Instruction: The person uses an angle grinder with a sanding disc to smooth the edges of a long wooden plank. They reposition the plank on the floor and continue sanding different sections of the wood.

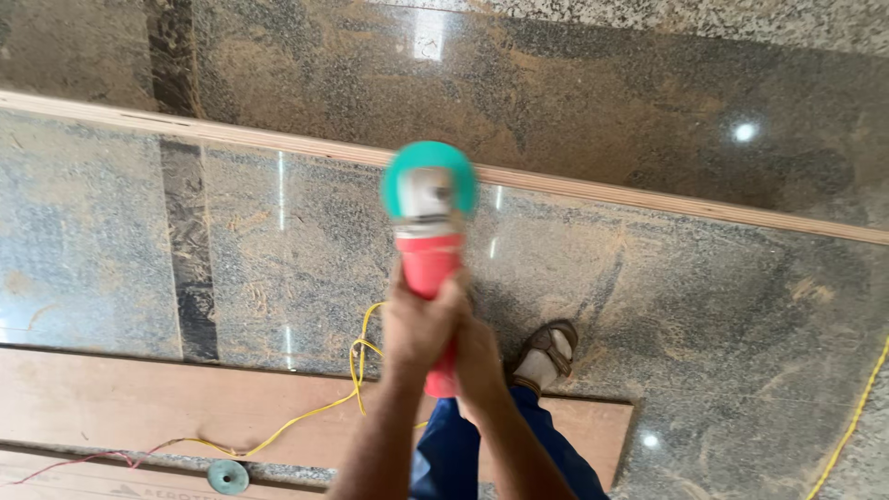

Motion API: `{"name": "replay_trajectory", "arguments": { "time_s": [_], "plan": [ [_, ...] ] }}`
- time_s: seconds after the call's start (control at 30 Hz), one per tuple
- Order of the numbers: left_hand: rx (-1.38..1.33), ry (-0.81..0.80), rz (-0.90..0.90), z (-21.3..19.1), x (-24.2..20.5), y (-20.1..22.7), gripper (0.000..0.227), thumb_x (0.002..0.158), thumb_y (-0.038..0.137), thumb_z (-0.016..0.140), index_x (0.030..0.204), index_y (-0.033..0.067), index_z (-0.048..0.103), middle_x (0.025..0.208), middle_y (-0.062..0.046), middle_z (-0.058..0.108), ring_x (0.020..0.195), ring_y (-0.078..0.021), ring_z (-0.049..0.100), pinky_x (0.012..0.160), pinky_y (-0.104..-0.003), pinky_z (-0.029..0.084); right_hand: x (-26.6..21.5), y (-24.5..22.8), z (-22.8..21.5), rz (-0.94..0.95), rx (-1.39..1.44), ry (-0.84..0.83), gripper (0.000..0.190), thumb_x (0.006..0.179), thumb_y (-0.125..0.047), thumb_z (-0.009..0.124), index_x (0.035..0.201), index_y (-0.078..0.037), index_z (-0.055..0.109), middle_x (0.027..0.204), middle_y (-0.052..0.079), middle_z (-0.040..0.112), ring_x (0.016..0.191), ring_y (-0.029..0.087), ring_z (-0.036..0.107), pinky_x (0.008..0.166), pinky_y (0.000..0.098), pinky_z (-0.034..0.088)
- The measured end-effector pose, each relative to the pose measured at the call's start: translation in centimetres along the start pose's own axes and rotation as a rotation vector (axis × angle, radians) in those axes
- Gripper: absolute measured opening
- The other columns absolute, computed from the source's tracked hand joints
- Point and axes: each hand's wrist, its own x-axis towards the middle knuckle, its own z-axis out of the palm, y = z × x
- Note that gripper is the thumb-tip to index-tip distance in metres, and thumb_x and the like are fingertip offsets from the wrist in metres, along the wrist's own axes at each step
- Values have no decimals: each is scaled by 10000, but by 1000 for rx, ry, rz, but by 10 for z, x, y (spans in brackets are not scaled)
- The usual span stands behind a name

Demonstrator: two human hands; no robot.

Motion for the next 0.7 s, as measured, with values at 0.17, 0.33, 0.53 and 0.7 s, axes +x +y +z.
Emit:
{"name": "replay_trajectory", "arguments": {
  "time_s": [0.17, 0.33, 0.53, 0.7],
  "plan": [
    [-35, 61, 68, -4, -4, 1, 576, 751, 387, 782, 1193, 42, 648, 978, -148, 795, 868, -241, 782, 780, -389, 620, -3, -1, 6, -26, -62, 15, 556, 1057, -473, 394, 1063, -14, 708, 843, 27, 695, 725, 112, 638, 633, 318, 532],
    [198, -118, -4, 60, -35, 8, 606, 751, 452, 753, 1202, 69, 622, 975, -172, 788, 886, -305, 806, 788, -428, 634, -14, 20, -67, -8, 261, 190, 514, 1014, -516, 415, 1232, -92, 606, 854, -33, 659, 689, 55, 597, 586, 259, 488],
    [385, -292, 25, 119, -62, 24, 669, 748, 527, 728, 1280, 146, 589, 989, -245, 755, 933, -437, 735, 837, -536, 581, -33, 12, -114, 53, 210, 332, 642, 1039, -652, 296, 1256, -139, 616, 721, -52, 590, 481, 39, 475, 363, 250, 344],
    [149, -37, 34, 105, -52, 8, 642, 752, 481, 723, 1246, 97, 578, 1059, -211, 759, 959, -352, 777, 824, -466, 609, -29, -29, -96, 29, 232, 171, 557, 1009, -517, 355, 1363, -142, 564, 1058, -34, 758, 926, 52, 739, 797, 262, 603]
  ]
}}
